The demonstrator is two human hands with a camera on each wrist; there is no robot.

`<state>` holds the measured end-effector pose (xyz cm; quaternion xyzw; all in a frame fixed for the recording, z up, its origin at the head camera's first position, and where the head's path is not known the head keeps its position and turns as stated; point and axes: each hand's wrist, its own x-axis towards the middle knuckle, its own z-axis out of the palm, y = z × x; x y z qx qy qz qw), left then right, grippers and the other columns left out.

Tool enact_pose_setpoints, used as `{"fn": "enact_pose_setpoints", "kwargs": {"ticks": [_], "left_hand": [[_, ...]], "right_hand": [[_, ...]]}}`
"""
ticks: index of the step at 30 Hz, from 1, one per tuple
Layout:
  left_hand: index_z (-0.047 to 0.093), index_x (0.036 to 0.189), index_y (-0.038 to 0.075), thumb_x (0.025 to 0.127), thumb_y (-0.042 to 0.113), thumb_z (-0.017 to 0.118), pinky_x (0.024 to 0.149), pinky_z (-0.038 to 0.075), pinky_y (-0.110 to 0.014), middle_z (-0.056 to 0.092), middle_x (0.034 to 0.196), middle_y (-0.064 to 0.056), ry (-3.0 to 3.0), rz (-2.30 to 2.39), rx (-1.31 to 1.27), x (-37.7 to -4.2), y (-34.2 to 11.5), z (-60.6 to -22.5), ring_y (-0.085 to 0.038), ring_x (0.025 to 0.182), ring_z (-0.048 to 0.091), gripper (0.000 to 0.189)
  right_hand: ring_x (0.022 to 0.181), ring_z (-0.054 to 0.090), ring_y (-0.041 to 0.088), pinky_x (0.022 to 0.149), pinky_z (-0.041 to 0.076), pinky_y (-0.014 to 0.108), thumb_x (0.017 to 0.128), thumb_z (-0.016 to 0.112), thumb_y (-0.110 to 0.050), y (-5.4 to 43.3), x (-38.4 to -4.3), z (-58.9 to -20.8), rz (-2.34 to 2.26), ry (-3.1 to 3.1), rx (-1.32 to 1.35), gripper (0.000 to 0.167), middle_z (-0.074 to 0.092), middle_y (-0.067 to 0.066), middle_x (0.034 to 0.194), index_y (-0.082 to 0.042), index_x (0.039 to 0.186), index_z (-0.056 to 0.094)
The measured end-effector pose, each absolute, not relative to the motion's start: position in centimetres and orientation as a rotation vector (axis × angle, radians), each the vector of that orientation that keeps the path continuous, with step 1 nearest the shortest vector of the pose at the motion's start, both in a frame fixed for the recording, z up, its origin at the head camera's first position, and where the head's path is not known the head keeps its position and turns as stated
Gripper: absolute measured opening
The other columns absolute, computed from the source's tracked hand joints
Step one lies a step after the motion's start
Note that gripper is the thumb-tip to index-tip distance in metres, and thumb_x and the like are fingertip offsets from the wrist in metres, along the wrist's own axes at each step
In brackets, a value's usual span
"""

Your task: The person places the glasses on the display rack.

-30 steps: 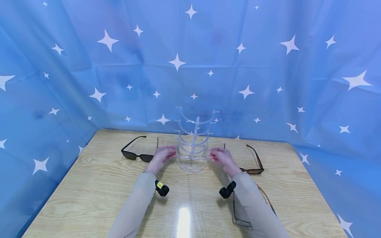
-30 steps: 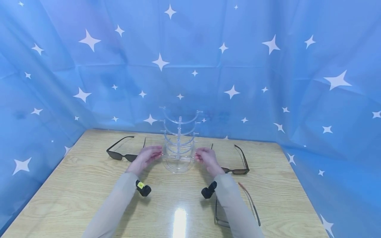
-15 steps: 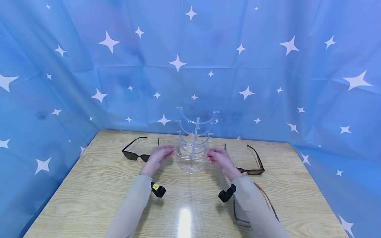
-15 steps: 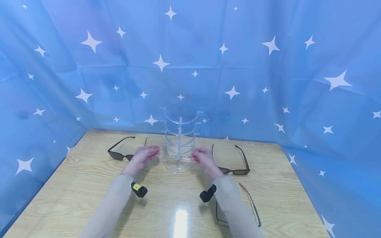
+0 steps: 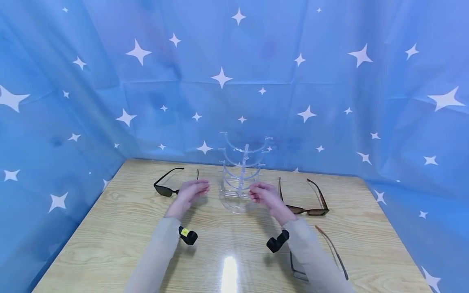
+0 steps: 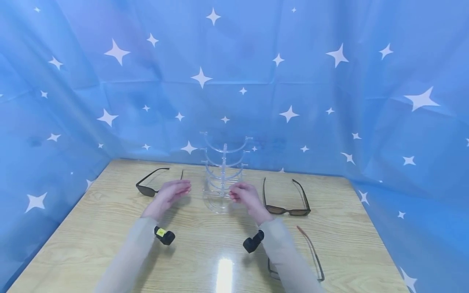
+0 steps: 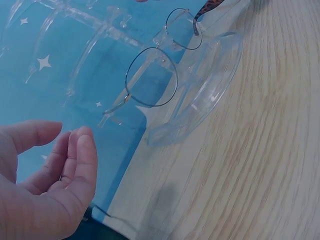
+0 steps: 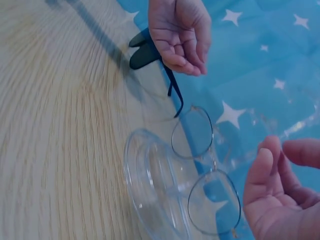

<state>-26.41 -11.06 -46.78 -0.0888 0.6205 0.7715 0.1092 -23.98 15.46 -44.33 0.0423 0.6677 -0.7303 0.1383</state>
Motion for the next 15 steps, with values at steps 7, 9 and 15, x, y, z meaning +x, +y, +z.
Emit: {"fn": "enact_pose_setpoints", "kwargs": {"ticks": [7,9,15], "left_hand": [[0.048,0.124,-0.016,0.087,-0.004,0.059,0.085,0.053,-0.028,0.066,0.095,-0.014,1.817,2.262,-0.226,-25.7,-12.4,-46.5,-0.016,0.084,0.065,0.04],[0.047,0.125,-0.017,0.088,-0.004,0.058,0.088,0.052,-0.031,0.066,0.094,-0.011,1.813,2.267,-0.201,-25.4,-12.7,-46.5,-0.016,0.085,0.065,0.04],[0.042,0.126,-0.02,0.09,-0.006,0.053,0.089,0.051,-0.031,0.066,0.089,-0.003,1.775,2.31,-0.119,-24.5,-14.0,-46.2,-0.011,0.082,0.064,0.041]], "right_hand": [[0.064,0.058,0.01,0.059,0.048,0.019,0.092,0.058,-0.006,14.1,-23.5,-43.8,-2.111,1.9,0.074,0.016,0.062,0.003,0.076,0.006,0.102,0.056],[0.064,0.057,0.009,0.058,0.048,0.019,0.091,0.058,-0.005,13.7,-23.4,-43.7,-2.116,1.89,0.065,0.015,0.062,0.003,0.075,0.006,0.101,0.056],[0.061,0.056,0.009,0.055,0.047,0.018,0.092,0.056,-0.003,12.6,-23.2,-43.7,-2.146,1.841,0.034,0.01,0.062,0.002,0.073,0.004,0.099,0.056]]}}
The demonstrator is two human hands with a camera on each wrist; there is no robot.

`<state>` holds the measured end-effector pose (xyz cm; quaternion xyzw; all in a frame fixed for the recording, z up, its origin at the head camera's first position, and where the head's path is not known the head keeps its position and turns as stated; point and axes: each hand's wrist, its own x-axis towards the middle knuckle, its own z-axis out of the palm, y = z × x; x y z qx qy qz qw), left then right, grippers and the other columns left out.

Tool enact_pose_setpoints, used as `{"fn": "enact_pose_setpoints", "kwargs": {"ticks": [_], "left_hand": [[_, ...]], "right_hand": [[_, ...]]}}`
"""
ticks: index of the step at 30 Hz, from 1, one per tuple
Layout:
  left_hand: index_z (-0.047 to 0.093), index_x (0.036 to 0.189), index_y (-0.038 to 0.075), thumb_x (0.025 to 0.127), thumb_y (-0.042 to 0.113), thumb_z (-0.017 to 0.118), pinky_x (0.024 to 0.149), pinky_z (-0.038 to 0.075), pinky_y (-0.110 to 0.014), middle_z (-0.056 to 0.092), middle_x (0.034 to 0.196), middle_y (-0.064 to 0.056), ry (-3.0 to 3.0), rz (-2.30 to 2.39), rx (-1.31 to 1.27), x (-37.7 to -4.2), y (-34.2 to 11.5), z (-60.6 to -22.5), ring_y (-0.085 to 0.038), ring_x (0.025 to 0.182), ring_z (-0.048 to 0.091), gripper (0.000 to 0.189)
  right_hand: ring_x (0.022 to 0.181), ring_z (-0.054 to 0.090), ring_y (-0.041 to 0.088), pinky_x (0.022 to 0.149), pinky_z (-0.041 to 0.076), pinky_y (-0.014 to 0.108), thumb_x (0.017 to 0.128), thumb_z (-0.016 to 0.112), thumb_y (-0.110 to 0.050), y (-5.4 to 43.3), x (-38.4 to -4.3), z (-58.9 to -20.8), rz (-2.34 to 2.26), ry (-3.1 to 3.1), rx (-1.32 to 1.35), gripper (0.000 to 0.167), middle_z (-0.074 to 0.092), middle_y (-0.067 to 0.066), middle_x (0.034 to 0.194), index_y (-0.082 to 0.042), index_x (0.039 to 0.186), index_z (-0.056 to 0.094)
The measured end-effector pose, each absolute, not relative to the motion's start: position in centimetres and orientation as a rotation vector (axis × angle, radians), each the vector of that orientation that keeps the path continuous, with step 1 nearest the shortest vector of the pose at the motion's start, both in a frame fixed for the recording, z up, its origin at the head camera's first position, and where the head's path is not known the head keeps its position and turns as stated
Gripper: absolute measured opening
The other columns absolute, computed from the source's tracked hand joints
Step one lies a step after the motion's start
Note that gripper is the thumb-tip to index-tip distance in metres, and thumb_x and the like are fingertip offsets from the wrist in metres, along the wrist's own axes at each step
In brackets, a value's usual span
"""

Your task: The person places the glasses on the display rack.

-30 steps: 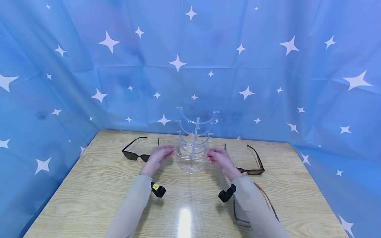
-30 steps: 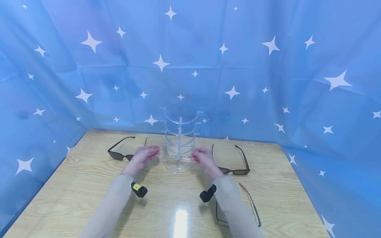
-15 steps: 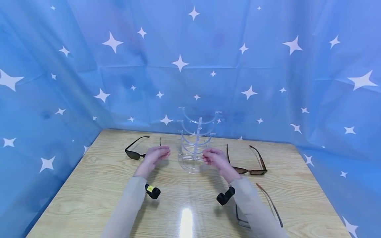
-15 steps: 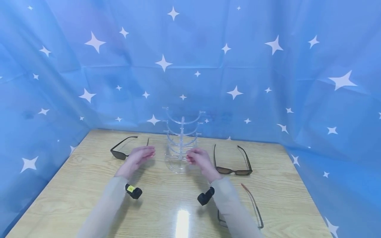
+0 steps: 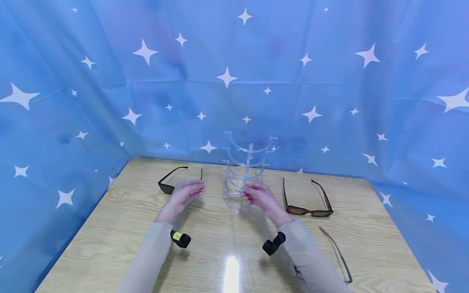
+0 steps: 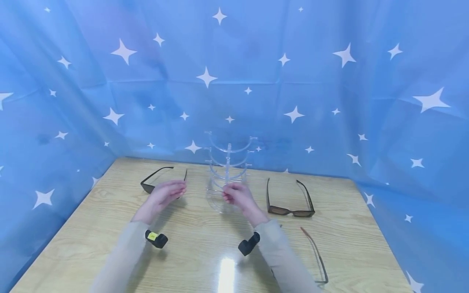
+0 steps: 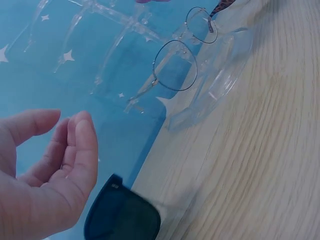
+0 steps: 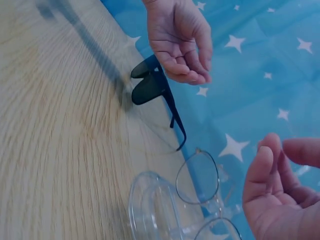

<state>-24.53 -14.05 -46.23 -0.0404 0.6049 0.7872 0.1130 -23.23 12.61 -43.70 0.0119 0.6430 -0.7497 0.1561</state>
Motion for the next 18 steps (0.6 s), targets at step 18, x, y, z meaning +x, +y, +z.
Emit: {"fn": "enact_pose_setpoints", "kwargs": {"ticks": [18], "left_hand": [[0.035,0.131,-0.02,0.091,-0.003,0.054,0.089,0.05,-0.028,0.067,0.098,-0.01,1.813,2.305,-0.18,-22.7,-20.3,-47.0,-0.013,0.088,0.066,0.047]], "right_hand": [[0.062,0.056,0.01,0.056,0.047,0.017,0.092,0.056,-0.003,9.8,-22.5,-43.4,-2.123,1.801,-0.033,0.01,0.062,0.004,0.075,0.005,0.097,0.057]]}}
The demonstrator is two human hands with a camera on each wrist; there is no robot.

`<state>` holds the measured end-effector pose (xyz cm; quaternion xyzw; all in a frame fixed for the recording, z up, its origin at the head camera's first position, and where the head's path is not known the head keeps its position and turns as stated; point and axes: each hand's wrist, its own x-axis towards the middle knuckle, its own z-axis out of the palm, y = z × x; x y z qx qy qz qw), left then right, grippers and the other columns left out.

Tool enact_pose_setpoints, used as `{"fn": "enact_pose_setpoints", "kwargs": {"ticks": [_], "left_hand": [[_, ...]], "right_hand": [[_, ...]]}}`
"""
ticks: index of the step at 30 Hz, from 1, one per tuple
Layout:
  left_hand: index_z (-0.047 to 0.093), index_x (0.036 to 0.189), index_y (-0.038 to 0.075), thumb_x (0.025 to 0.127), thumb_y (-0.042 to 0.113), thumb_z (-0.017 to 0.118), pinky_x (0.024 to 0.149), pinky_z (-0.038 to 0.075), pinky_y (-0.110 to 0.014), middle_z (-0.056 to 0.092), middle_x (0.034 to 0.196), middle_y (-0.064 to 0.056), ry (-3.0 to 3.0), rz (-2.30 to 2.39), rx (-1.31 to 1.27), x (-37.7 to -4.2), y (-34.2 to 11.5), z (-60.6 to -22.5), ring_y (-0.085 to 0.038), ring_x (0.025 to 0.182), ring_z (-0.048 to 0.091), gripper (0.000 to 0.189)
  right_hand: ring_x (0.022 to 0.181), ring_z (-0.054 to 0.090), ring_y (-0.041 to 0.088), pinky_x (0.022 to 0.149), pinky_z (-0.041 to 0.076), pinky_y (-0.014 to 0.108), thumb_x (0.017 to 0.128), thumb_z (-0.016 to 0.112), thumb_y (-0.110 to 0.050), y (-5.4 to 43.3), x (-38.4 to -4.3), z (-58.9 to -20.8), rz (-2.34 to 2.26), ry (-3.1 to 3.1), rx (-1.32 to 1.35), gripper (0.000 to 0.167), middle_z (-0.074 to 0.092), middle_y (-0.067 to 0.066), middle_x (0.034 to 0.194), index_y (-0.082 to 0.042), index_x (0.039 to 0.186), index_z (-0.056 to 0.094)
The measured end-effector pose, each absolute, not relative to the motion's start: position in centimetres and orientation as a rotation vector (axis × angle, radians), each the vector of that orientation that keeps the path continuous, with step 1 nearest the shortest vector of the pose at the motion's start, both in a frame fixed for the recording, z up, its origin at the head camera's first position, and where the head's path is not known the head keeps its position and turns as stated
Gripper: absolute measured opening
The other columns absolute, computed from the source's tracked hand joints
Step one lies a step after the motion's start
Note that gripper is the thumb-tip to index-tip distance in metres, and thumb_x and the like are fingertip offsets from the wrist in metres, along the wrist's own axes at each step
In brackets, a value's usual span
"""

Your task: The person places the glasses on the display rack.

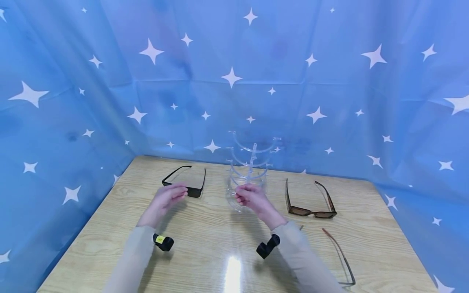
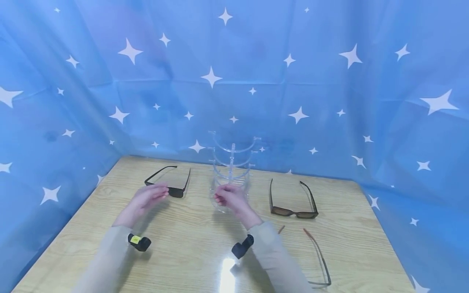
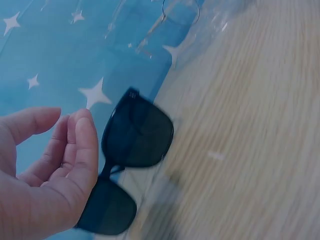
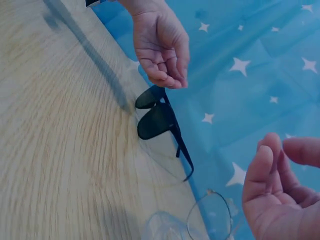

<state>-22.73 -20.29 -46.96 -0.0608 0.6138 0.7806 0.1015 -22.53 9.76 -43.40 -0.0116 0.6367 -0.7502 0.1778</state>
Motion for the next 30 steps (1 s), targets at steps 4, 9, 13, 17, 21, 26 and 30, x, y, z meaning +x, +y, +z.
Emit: {"fn": "enact_pose_setpoints", "kwargs": {"ticks": [4,9,13,17,21,26,30], "left_hand": [[0.042,0.126,-0.017,0.091,-0.004,0.054,0.088,0.051,-0.027,0.069,0.092,-0.006,1.797,2.33,-0.206,-22.6,-21.9,-47.2,-0.013,0.086,0.067,0.039],[0.06,0.101,-0.001,0.09,-0.007,0.055,0.081,0.054,-0.023,0.069,0.085,-0.004,1.749,2.392,-0.254,-22.5,-23.5,-47.2,-0.01,0.078,0.067,0.014],[0.064,0.09,0.007,0.091,-0.007,0.053,0.08,0.054,-0.022,0.069,0.085,-0.004,1.717,2.405,-0.299,-22.4,-24.6,-47.3,-0.01,0.078,0.067,0.018],[0.064,0.09,0.007,0.092,-0.007,0.051,0.081,0.053,-0.022,0.068,0.083,-0.004,1.681,2.421,-0.359,-22.5,-25.6,-47.5,-0.011,0.079,0.066,0.019],[0.065,0.09,0.004,0.092,-0.005,0.05,0.079,0.054,-0.021,0.068,0.08,-0.004,1.677,2.431,-0.404,-22.8,-26.5,-47.8,-0.011,0.077,0.065,0.018],[0.064,0.088,0.005,0.093,0.001,0.053,0.077,0.054,-0.019,0.067,0.078,-0.002,1.733,2.409,-0.485,-23.2,-27.2,-48.0,-0.009,0.074,0.064,0.014],[0.06,0.098,-0.001,0.094,0.003,0.053,0.073,0.054,-0.018,0.066,0.075,0.0,1.759,2.396,-0.549,-23.6,-27.5,-48.3,-0.008,0.072,0.064,0.01]], "right_hand": [[0.062,0.056,0.009,0.056,0.047,0.017,0.092,0.056,-0.004,8.9,-22.5,-43.5,-2.107,1.796,-0.063,0.018,0.062,0.002,0.074,0.01,0.103,0.056],[0.062,0.056,0.009,0.056,0.047,0.017,0.09,0.057,-0.004,7.8,-22.7,-43.9,-2.098,1.772,-0.065,0.014,0.062,0.003,0.073,0.007,0.1,0.057],[0.062,0.057,0.009,0.056,0.048,0.018,0.089,0.059,-0.003,6.7,-23.1,-44.6,-2.104,1.767,-0.026,0.006,0.062,0.003,0.073,0.002,0.093,0.059],[0.063,0.059,0.009,0.06,0.05,0.02,0.09,0.059,-0.003,5.6,-23.6,-45.2,-2.095,1.774,-0.008,0.01,0.062,0.003,0.073,0.005,0.096,0.059],[0.065,0.061,0.009,0.065,0.054,0.021,0.09,0.058,-0.002,4.6,-23.9,-45.5,-2.087,1.748,-0.007,0.016,0.064,0.003,0.075,0.009,0.102,0.058],[0.068,0.063,0.009,0.068,0.055,0.021,0.09,0.057,-0.001,3.4,-24.3,-46.2,-2.094,1.71,-0.025,0.021,0.065,0.004,0.078,0.011,0.107,0.056],[0.072,0.064,0.01,0.072,0.055,0.023,0.09,0.058,-0.002,2.6,-24.7,-47.0,-2.077,1.73,-0.025,0.026,0.066,0.005,0.082,0.012,0.112,0.055]]}}
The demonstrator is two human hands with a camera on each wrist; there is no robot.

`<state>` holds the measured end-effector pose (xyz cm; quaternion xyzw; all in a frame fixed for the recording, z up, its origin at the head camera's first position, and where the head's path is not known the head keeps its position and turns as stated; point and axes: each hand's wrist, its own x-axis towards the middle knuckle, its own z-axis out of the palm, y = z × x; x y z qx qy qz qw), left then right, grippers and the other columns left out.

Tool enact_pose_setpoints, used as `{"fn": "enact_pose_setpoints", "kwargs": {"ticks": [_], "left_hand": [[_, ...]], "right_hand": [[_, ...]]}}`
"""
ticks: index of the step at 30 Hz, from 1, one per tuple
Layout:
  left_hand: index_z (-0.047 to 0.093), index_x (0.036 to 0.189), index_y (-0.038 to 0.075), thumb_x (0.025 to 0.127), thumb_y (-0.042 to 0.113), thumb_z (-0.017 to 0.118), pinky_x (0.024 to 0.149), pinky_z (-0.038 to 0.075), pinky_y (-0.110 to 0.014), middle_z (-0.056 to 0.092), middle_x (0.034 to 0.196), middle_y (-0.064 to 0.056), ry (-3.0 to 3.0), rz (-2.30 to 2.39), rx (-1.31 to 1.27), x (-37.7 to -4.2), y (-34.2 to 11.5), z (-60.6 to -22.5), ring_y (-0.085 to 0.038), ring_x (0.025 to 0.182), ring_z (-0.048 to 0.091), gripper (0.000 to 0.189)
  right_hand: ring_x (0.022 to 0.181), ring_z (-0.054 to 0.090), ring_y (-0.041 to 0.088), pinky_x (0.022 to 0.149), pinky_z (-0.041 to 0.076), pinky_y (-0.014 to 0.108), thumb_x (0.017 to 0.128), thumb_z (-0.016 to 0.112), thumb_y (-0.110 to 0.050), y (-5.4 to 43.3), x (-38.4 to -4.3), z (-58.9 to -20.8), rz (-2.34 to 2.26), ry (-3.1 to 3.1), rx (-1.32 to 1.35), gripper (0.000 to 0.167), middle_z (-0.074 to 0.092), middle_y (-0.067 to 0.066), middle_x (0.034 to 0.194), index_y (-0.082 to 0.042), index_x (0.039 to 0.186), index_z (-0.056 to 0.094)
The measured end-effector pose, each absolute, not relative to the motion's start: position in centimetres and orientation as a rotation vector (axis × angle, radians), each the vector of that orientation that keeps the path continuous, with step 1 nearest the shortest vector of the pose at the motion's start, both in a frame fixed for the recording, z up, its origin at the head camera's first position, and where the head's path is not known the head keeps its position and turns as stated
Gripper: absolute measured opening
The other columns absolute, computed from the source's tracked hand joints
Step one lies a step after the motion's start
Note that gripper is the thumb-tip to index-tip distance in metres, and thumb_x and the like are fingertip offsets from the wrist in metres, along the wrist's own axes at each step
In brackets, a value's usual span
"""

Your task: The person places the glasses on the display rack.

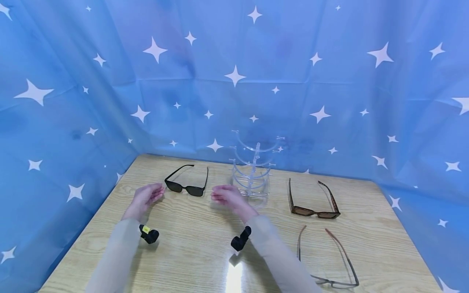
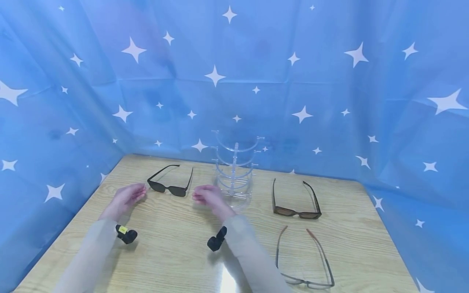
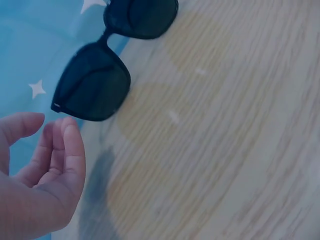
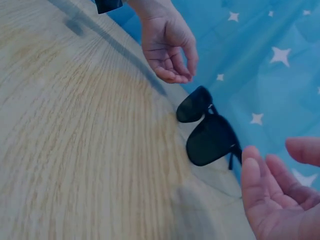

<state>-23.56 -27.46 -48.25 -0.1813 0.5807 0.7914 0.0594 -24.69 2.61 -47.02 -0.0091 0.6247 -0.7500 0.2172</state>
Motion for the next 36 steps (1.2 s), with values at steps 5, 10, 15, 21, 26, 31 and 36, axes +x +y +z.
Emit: {"fn": "enact_pose_setpoints", "kwargs": {"ticks": [5,10,15,21,26,31,36], "left_hand": [[0.053,0.112,-0.004,0.094,0.007,0.055,0.074,0.054,-0.017,0.065,0.076,0.001,1.817,2.35,-0.63,-24.1,-27.4,-48.5,-0.006,0.072,0.063,0.021],[0.057,0.104,-0.001,0.092,0.008,0.056,0.072,0.055,-0.019,0.066,0.074,0.003,1.923,2.302,-0.654,-24.8,-27.1,-48.1,-0.005,0.068,0.063,0.015],[0.055,0.106,-0.004,0.09,0.005,0.057,0.07,0.054,-0.018,0.064,0.069,0.004,1.986,2.28,-0.68,-25.5,-26.6,-47.4,-0.004,0.065,0.061,0.019],[0.048,0.124,-0.009,0.09,0.008,0.058,0.074,0.054,-0.018,0.061,0.069,0.006,2.035,2.2,-0.714,-26.6,-26.0,-47.4,-0.003,0.066,0.06,0.039],[0.055,0.113,-0.005,0.088,0.008,0.06,0.066,0.054,-0.017,0.058,0.069,0.005,2.066,2.165,-0.75,-27.3,-25.6,-47.5,-0.003,0.06,0.057,0.028],[0.057,0.11,-0.004,0.086,0.004,0.06,0.066,0.054,-0.017,0.058,0.069,0.005,2.076,2.158,-0.743,-27.2,-25.5,-47.3,-0.004,0.06,0.056,0.026],[0.061,0.104,-0.004,0.087,0.003,0.06,0.067,0.054,-0.017,0.063,0.068,0.005,2.038,2.192,-0.686,-26.6,-25.8,-47.0,-0.004,0.064,0.058,0.018]], "right_hand": [[0.072,0.064,0.011,0.071,0.055,0.022,0.089,0.058,-0.001,1.5,-25.2,-47.8,-2.052,1.77,-0.006,0.031,0.067,0.009,0.085,0.014,0.116,0.054],[0.075,0.065,0.014,0.069,0.055,0.021,0.089,0.059,-0.001,0.5,-25.4,-48.4,-2.043,1.778,-0.003,0.03,0.067,0.02,0.092,0.014,0.115,0.055],[0.08,0.064,0.015,0.074,0.055,0.023,0.09,0.059,-0.003,-0.2,-25.5,-48.6,-2.042,1.787,0.015,0.028,0.064,0.024,0.103,0.011,0.114,0.057],[0.084,0.064,0.019,0.073,0.055,0.022,0.09,0.057,-0.002,-1.1,-25.7,-48.8,-2.043,1.822,0.066,0.026,0.064,0.023,0.104,0.008,0.113,0.058],[0.072,0.061,0.013,0.064,0.053,0.019,0.088,0.058,-0.001,-1.6,-25.9,-49.0,-2.039,1.84,0.114,0.024,0.066,0.017,0.092,0.008,0.111,0.059],[0.065,0.059,0.009,0.059,0.052,0.017,0.089,0.057,-0.001,-1.8,-25.9,-49.0,-2.028,1.853,0.141,0.023,0.066,0.012,0.083,0.008,0.11,0.06],[0.064,0.059,0.009,0.061,0.053,0.018,0.088,0.059,-0.001,-1.8,-25.6,-48.7,-2.035,1.846,0.139,0.021,0.065,0.008,0.077,0.009,0.107,0.06]]}}
